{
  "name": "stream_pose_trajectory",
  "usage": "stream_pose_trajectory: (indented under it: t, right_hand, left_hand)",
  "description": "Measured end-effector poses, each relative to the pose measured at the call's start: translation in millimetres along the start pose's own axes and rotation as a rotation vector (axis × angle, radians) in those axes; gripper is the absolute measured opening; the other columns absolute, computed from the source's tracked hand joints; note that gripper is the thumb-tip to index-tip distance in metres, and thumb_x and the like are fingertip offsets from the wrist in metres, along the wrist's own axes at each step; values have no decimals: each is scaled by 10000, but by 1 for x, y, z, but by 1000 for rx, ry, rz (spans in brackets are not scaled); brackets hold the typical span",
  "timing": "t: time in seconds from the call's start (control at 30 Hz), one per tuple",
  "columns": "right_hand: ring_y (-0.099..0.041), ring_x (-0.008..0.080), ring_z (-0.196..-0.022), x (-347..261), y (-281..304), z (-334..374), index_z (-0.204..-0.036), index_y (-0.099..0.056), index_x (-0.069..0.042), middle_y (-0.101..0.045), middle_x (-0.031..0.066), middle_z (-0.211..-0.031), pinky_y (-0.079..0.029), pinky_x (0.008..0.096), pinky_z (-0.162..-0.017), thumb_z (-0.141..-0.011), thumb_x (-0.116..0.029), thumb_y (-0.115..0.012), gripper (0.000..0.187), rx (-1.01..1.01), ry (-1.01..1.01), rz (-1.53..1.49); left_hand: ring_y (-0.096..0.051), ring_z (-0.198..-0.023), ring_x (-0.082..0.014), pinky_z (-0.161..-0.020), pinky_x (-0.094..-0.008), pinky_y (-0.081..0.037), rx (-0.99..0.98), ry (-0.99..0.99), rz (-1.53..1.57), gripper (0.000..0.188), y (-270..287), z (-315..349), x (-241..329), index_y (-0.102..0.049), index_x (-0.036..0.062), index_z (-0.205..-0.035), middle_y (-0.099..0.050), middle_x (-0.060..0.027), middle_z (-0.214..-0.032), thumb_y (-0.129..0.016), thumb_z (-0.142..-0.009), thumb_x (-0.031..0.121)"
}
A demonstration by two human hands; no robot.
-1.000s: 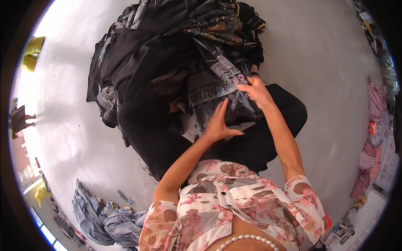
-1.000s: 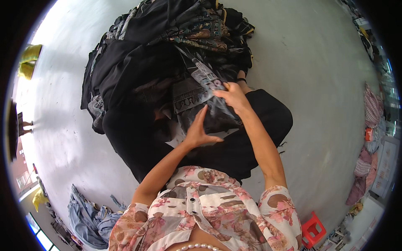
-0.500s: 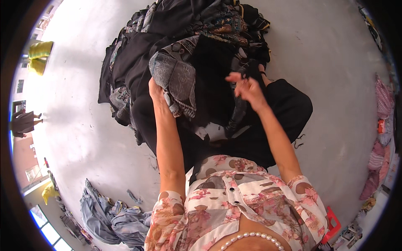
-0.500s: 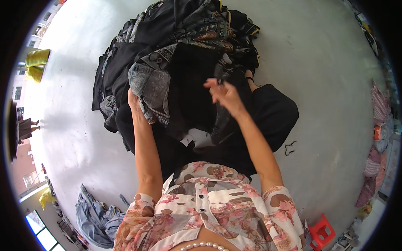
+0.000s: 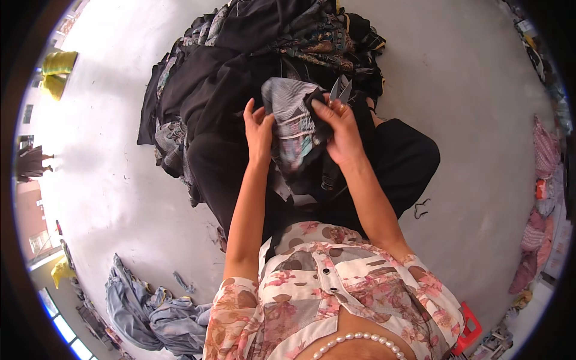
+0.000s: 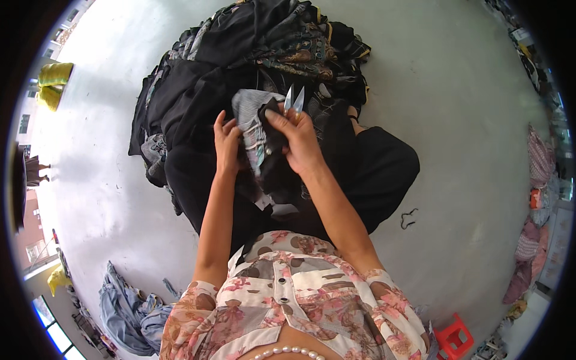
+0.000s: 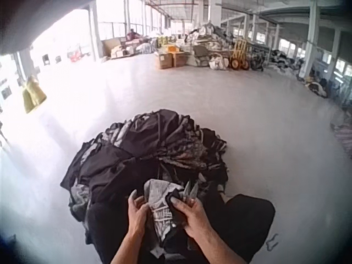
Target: The person sits on the floor and uses scissors to cut a piece of patterned fabric. They repeatedly adjust and fold the fabric, then make cuts along the edges. The person continues to handle and trim the fabric throughout the clip.
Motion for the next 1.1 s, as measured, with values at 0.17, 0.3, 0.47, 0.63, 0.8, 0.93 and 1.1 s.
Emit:
stream_pose_trajectory:
  t: [0.17, 0.3, 0.47, 0.63, 0.8, 0.93, 1.1]
  right_hand:
    - [-491, 4, -455, -5, 15, -10, -809, -554, -123, -567, -56, -651, -278, 160, -326, -879, -147, -628, 104, -17, -67, 105]
    - [-440, 5, -442, -2, 1, -4, -805, -545, -122, -537, -56, -631, -270, 168, -344, -885, -149, -623, 115, 22, -115, 138]
    - [-405, 3, -444, 2, -2, -4, -801, -540, -119, -514, -56, -624, -260, 163, -364, -887, -147, -623, 123, -91, -71, 219]
    - [-411, 1, -461, -3, 1, 1, -785, -532, -123, -503, -56, -626, -266, 159, -383, -887, -147, -626, 141, -43, -34, 279]
    - [-484, 23, -511, -4, 7, 10, -786, -541, -73, -544, -34, -647, -340, 173, -430, -886, -141, -629, 150, -73, -9, 426]
    - [-522, 19, -583, -24, 4, 20, -873, -559, -8, -596, -3, -715, -394, 172, -508, -865, -64, -646, 104, -67, 340, 1030]
    - [-503, 20, -575, -52, -24, 37, -854, -597, -8, -596, 1, -658, -413, 186, -525, -801, -113, -726, 174, -68, 357, 1084]
  left_hand:
    - [-524, -1087, -162, -918, -283, -412, -178, -168, 108, 369, -9, 72, 43, -515, 43, -1225, -587, -82, -1149, -589, -865, 66]
    - [-506, -1091, -149, -915, -301, -398, -349, -348, 28, 425, -25, 104, 70, -516, 43, -1222, -550, -61, -1177, -661, -829, 112]
    - [-555, -925, -115, -824, -259, -435, -217, -194, 245, 330, -18, 95, 48, -568, 23, -1142, -606, -45, -1033, -644, -832, 109]
    - [-554, -796, -70, -731, -205, -444, -148, -239, 171, 216, -13, 97, 53, -608, 6, -1054, -623, -27, -944, -615, -838, 18]
    - [-583, -781, -83, -709, -198, -463, 58, -473, 92, 157, 4, 92, 65, -609, -12, -919, -648, -61, -919, -606, -791, -103]
    - [-585, -778, -98, -710, -210, -467, 33, -492, 155, 162, 1, 94, 76, -599, -10, -853, -653, -80, -918, -598, -743, -129]
    - [-583, -765, -98, -683, -207, -461, 13, -512, 134, 164, -1, 94, 74, -592, -3, -836, -647, -87, -925, -613, -718, -115]
Point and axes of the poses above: each hand's wrist, its own z-axis away from the middle knuckle, its own y-axis out of the back of the hand, x = y × z, the point moved 7 cm from there along -z, towards the middle knuckle
